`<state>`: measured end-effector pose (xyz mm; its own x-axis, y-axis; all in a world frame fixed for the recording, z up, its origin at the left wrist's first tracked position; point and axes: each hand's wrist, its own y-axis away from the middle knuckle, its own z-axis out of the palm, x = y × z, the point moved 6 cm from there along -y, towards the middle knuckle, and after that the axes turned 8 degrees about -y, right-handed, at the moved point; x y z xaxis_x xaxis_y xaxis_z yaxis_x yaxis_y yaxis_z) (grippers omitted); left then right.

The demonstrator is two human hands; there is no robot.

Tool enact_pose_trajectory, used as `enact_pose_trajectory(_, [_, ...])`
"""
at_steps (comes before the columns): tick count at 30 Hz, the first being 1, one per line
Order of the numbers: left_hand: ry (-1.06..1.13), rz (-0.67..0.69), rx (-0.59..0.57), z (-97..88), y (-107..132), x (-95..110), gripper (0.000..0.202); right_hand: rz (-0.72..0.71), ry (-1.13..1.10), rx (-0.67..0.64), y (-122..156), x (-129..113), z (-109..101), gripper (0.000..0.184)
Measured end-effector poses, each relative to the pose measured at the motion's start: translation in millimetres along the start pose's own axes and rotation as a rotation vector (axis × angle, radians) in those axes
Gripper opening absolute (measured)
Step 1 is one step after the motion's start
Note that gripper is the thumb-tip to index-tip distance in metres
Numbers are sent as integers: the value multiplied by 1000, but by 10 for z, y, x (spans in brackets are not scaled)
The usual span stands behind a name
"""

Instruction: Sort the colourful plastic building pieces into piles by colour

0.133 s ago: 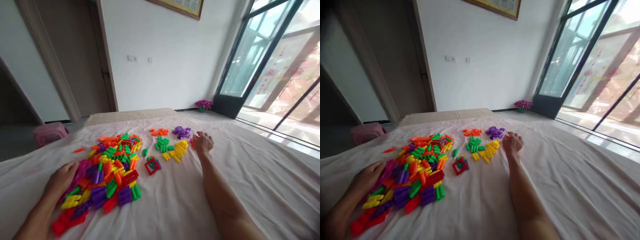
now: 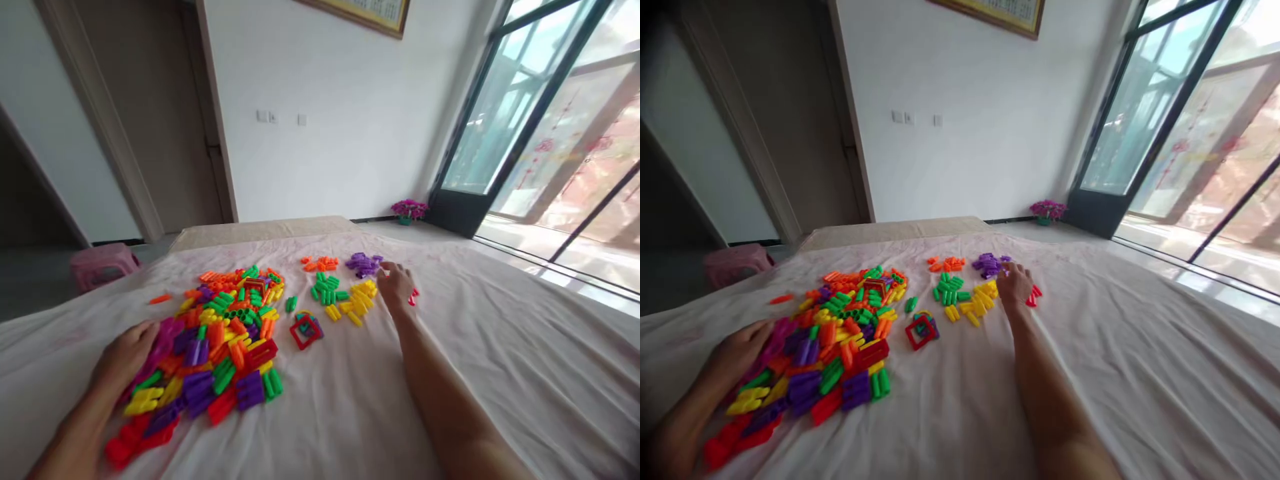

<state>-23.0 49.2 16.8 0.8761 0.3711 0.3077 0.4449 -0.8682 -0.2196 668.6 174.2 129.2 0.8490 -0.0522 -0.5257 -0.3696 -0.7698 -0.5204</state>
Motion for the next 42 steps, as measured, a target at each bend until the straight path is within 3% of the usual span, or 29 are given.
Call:
enact_pose_trajectory(3, [55, -48, -76, -8, 32, 23, 63, -266, -211, -179, 278, -594, 225, 32])
enact_pose_trajectory(8, [78, -75, -99, -76, 79, 89, 62, -811, -460, -627, 1262, -1725, 468, 39])
enact_pose_trajectory(12, [103, -90, -118, -91, 99, 110, 62, -1050, -459, -801, 1871, -2096, 503, 40])
enact_pose_trajectory(18, [113, -87, -119, -108, 116, 136, 61, -1019, -251, -808, 1991, -2070, 608, 14])
enact_pose_trajectory(22, [115, -72, -100, -137, 129, 151, 59, -918, -366, -775, 1816, -2009, 590, 10])
enact_pose_trajectory(28, [100, -69, -79, -118, 116, 136, 61, -430, -656, -481, 1033, -1610, 716, 7])
enact_pose_trajectory(31, [100, -66, -70, -93, 104, 114, 60, -160, -869, -467, 730, -1340, 875, 21])
enact_pose_trajectory(34, [107, -69, -55, -87, 102, 94, 58, -14, -1117, -476, 621, -1180, 995, 40])
enact_pose_trajectory(38, [119, -67, -52, -100, 107, 101, 57, -56, -1061, -513, 711, -1182, 1061, 36])
enact_pose_trajectory(42, [115, -73, -65, -134, 124, 139, 55, -340, -779, -580, 981, -1456, 944, 34])
